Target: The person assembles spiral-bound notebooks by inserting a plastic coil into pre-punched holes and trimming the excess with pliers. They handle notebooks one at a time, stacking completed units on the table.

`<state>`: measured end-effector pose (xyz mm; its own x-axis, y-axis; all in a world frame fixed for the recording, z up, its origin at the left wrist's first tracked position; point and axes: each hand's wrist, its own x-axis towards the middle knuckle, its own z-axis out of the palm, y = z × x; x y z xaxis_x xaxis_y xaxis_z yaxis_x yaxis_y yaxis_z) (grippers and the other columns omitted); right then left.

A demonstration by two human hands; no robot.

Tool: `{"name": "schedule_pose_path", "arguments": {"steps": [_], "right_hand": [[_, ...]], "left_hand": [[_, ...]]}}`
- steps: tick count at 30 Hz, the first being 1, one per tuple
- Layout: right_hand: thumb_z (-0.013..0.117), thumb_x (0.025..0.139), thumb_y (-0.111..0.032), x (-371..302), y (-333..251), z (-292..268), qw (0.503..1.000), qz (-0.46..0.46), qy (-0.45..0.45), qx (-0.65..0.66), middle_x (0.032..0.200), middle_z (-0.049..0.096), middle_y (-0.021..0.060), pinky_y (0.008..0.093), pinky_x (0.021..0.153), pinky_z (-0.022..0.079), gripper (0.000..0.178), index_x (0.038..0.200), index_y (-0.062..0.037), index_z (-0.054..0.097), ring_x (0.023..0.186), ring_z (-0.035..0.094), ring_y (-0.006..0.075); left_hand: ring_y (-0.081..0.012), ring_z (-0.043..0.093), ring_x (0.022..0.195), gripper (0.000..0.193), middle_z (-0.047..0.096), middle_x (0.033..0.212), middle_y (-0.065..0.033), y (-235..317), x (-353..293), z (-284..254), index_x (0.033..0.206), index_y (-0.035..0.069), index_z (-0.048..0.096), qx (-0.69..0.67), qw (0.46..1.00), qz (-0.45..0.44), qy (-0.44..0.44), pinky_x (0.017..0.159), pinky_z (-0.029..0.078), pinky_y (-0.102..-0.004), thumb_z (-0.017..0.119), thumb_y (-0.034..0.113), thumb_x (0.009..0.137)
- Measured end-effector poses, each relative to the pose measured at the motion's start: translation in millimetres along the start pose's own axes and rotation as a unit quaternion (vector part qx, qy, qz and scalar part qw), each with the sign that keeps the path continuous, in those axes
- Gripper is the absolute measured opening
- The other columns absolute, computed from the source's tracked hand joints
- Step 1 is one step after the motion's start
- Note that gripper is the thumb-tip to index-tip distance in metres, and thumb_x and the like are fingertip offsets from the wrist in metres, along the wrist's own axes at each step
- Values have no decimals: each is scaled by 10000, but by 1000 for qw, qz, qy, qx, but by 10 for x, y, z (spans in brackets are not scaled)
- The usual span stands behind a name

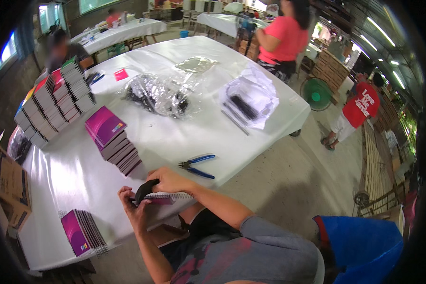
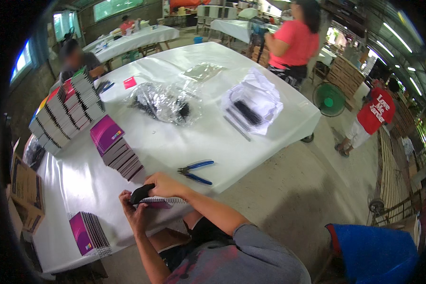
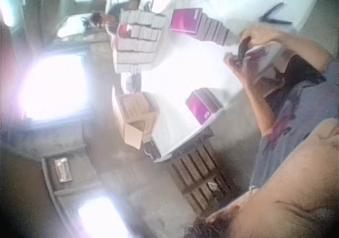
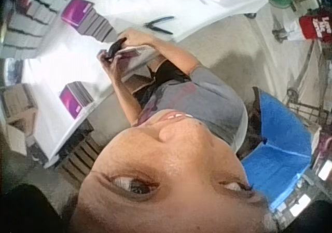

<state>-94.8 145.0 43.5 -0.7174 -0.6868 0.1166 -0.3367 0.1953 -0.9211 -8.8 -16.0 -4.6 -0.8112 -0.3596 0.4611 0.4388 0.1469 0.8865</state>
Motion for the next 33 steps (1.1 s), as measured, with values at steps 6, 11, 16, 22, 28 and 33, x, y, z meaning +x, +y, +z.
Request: {"name": "schedule_pose_path", "arguments": {"steps": [6, 11, 16, 22, 28, 33], "right_hand": [[643, 653, -34, -3, 132, 29, 999, 4, 36, 8, 787, 615, 86, 297, 689, 445, 215, 865, -2, 655, 733, 584, 179], [635, 643, 23, 22, -21, 79, 989, -42, 0, 141, 773, 603, 50, 283, 677, 439, 183, 825, 26, 652, 747, 562, 122], [631, 652, 11, 54, 65, 92, 999, -27, 45, 0, 741, 592, 50, 277, 664, 432, 165, 815, 26, 650, 702, 557, 127], [641, 632, -15, 74, 3, 141, 987, -18, 24, 159, 747, 611, 134, 308, 649, 450, 212, 836, 42, 642, 696, 589, 210], [643, 628, -19, 139, 75, 206, 998, -52, 36, 13, 754, 609, 151, 301, 652, 449, 214, 833, 41, 644, 695, 591, 225], [647, 621, -27, 148, 178, 189, 991, -62, 91, -70, 780, 612, 149, 302, 661, 452, 235, 848, 34, 649, 703, 594, 230]], "left_hand": [[-199, 369, 960, 576, 344, 996, -61, -44, 5, 16, 972, 78, 421, -1, 1000, 9, -20, 890, 268, -247, 815, 144, 557], [-187, 356, 957, 626, 340, 998, -48, -59, -22, -13, 1008, 73, 388, -11, 1000, -19, -15, 906, 259, -249, 825, 217, 583], [-171, 377, 1011, 721, 350, 1047, -42, -122, -27, 10, 1083, 85, 327, -42, 999, -7, 3, 919, 287, -265, 841, 200, 590], [-171, 367, 1021, 754, 333, 1045, -41, -39, -32, -28, 1062, 90, 304, -76, 993, -82, -29, 927, 275, -247, 865, 241, 581], [-175, 371, 1037, 724, 342, 1049, -31, -121, -44, -59, 1087, 75, 323, -51, 997, -44, -45, 948, 268, -265, 842, 245, 612], [-174, 354, 1043, 745, 322, 1062, -32, -94, -43, -40, 1069, 82, 305, -38, 997, -53, -45, 946, 242, -254, 854, 224, 586]]}}
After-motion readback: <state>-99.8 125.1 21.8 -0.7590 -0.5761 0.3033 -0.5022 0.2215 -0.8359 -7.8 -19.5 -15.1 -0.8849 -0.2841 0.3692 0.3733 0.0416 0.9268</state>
